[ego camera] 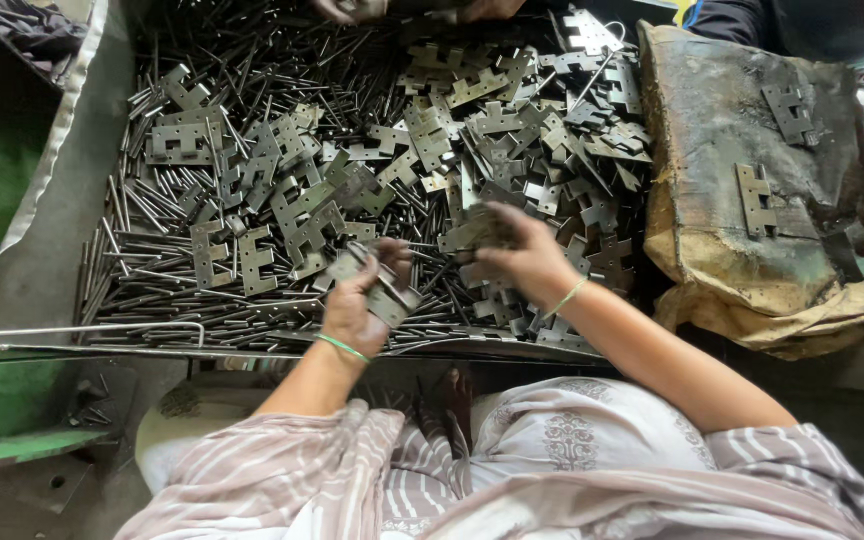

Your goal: The person assembles small metal parts by inserting metal rods into rectangular plates and placing them into a bin. The person handles the parts by hand and works alongside others in a workshop setting.

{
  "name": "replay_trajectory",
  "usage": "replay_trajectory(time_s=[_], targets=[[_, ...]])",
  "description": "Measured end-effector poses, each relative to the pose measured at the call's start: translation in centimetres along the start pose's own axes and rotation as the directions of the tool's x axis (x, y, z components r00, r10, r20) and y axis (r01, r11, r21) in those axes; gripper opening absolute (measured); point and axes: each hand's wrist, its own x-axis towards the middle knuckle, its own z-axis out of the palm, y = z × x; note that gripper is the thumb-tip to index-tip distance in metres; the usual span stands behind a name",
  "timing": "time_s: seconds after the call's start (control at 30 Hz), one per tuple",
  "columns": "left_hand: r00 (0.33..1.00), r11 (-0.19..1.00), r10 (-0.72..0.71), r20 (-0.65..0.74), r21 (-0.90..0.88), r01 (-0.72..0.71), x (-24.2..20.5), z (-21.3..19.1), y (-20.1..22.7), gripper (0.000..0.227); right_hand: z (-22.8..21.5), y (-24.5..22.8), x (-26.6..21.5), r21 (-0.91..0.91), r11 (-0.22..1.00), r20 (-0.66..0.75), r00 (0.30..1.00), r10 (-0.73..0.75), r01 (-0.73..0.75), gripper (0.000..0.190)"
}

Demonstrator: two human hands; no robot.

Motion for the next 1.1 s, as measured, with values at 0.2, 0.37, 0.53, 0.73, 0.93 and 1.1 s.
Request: replay_trajectory(time_s=[0.2, 0.37, 0.53, 0.73, 0.93, 1.1], targets=[[0.997, 0.991, -0.053, -0.049, 0.122, 0.059, 0.5, -0.3, -5.5, 0.043, 4.3, 0.3, -2.0, -0.445, 0.698, 0.53, 0.793, -0.301, 0.562, 0.088], [0.989, 0.648, 0.005, 0.144, 0.754, -0.114, 2.3, -1.3, -4.1, 0.057, 0.9, -0.3, -0.9, 0.084, 0.966, 0.145, 0.962, 0.23, -0.244, 0.073], [0.837, -0.85, 0.05, 0.545, 0.463, -0.25, 1.9, -1.0, 1.5, 0.084, -10.0, 0.0, -0.5, 0.112, 0.986, -0.443, 0.882, 0.157, -0.12, 0.051], [0.938, -0.893, 0.067, 0.341, 0.439, -0.096, 1.2, 1.9, 2.3, 0.082, -23.6, 3.4, -1.6, -0.885, 0.069, -0.415, 0.715, -0.563, -0.46, 0.077], [0.956, -0.78, 0.023, 0.291, 0.603, -0.164, 0.7, 2.7, 2.9, 0.05, -22.0, 4.7, -1.7, -0.827, -0.204, -0.364, 0.775, -0.516, -0.524, 0.073], [0.767, -0.102, 0.368, 0.525, 0.843, -0.528, -0.1, 2.0, 4.6, 0.022, -12.2, 3.0, -1.6, -0.962, 0.26, -0.151, 0.959, -0.239, -0.087, 0.06]])
